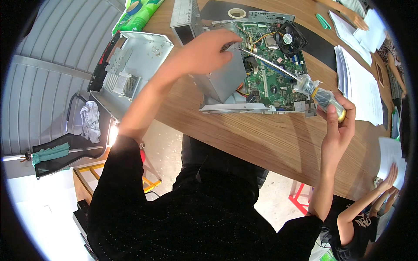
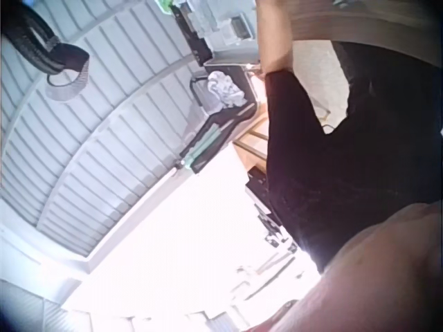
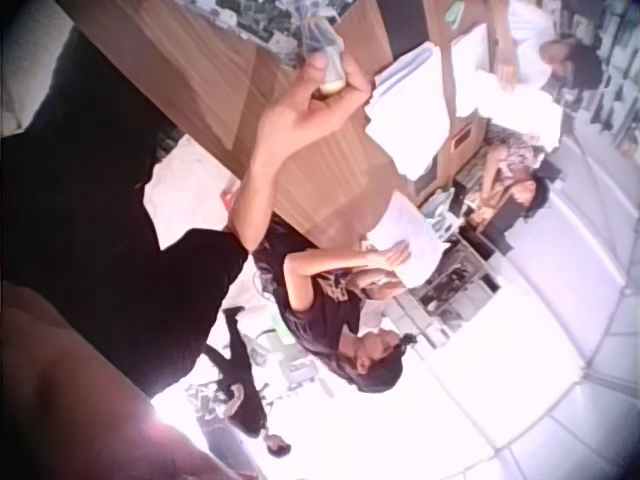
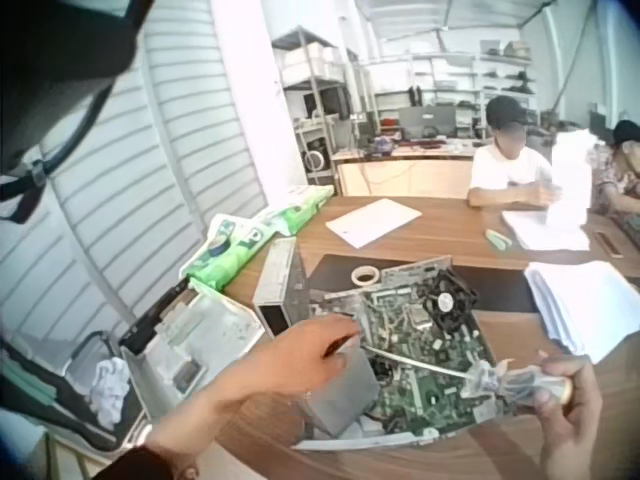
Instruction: The person disassembles internal computer parts from a chassis, including the power supply unit and an optical drive, using a screwdriver to remove screws and disconnecting power cables by hand.
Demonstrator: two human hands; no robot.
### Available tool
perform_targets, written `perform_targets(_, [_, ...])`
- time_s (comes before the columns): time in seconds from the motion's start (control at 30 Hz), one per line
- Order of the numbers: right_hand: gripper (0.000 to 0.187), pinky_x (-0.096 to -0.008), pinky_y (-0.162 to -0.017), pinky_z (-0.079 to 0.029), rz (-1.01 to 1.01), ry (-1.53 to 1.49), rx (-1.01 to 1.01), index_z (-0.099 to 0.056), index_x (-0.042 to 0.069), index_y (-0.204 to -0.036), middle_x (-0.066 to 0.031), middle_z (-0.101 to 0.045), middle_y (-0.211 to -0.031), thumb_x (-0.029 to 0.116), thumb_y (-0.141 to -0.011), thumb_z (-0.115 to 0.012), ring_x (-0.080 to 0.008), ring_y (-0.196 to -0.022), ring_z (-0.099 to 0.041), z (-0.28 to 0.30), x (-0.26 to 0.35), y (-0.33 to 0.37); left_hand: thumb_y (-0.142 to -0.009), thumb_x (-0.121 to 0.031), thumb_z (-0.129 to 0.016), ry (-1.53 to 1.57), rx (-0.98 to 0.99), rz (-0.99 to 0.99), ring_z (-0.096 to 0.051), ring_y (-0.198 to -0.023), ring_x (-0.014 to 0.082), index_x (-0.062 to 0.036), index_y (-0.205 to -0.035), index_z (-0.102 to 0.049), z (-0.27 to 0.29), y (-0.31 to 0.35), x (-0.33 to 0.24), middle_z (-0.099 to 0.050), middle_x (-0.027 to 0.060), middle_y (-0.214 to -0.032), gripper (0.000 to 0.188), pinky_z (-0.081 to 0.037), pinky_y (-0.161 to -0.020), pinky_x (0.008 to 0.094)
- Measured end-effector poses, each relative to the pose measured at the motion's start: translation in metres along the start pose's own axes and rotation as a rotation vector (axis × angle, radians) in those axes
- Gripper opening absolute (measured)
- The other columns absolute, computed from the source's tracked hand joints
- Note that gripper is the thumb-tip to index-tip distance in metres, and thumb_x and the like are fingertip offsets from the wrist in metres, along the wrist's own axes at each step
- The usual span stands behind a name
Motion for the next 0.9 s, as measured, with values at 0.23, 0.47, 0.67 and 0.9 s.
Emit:
perform_targets(0.23, [0.027, -0.0344, -0.088, -0.060, -0.026, -0.005, 0.038, -0.057, -0.002, -0.119, -0.0143, -0.061, -0.122, 0.019, -0.103, -0.059, -0.0196, -0.105, -0.065, -0.003, -0.019, 0.004, -0.087, -0.008, -0.057, 0.297, 0.284, 0.462, -0.052, -0.085, 0.0115, -0.0087, -0.127, -0.063, 0.000, -0.002, 0.007, -0.065, 0.0041, -0.111, 0.040, -0.045, -0.075, 0.0269])
perform_targets(0.47, [0.025, -0.0308, -0.079, -0.060, -0.107, -0.018, -0.006, -0.056, -0.002, -0.117, -0.0122, -0.068, -0.104, 0.018, -0.102, -0.061, -0.0168, -0.086, -0.069, -0.002, -0.027, -0.005, -0.087, -0.007, -0.057, 0.278, 0.265, 0.456, -0.054, -0.088, 0.0106, -0.0083, -0.126, -0.063, -0.002, -0.003, 0.005, -0.065, 0.0038, -0.115, 0.039, -0.045, -0.076, 0.0263])
perform_targets(0.67, [0.028, -0.0268, -0.066, -0.058, -0.199, -0.056, -0.033, -0.057, -0.002, -0.113, -0.0109, -0.068, -0.098, 0.024, -0.104, -0.057, -0.0158, -0.074, -0.070, -0.002, -0.023, -0.012, -0.086, -0.006, -0.056, 0.289, 0.241, 0.444, -0.058, -0.095, 0.0126, -0.0062, -0.125, -0.063, -0.003, -0.002, 0.006, -0.065, 0.0055, -0.115, 0.039, -0.047, -0.080, 0.0268])
perform_targets(0.9, [0.030, -0.0233, -0.052, -0.051, -0.194, 0.073, -0.014, -0.062, 0.000, -0.100, -0.0064, -0.066, -0.088, 0.028, -0.105, -0.054, -0.0112, -0.060, -0.064, -0.002, -0.020, -0.005, -0.086, -0.006, -0.056, 0.297, 0.216, 0.422, -0.056, -0.090, 0.0128, -0.0068, -0.124, -0.063, -0.004, -0.001, 0.009, -0.065, 0.0063, -0.113, 0.039, -0.046, -0.077, 0.0275])
Point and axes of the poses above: each hand's wrist, its own y-axis away from the middle knuckle, its own z-axis out of the back of the hand, x = y × z, the point moved 4 cm from there along -y, towards the middle knuckle
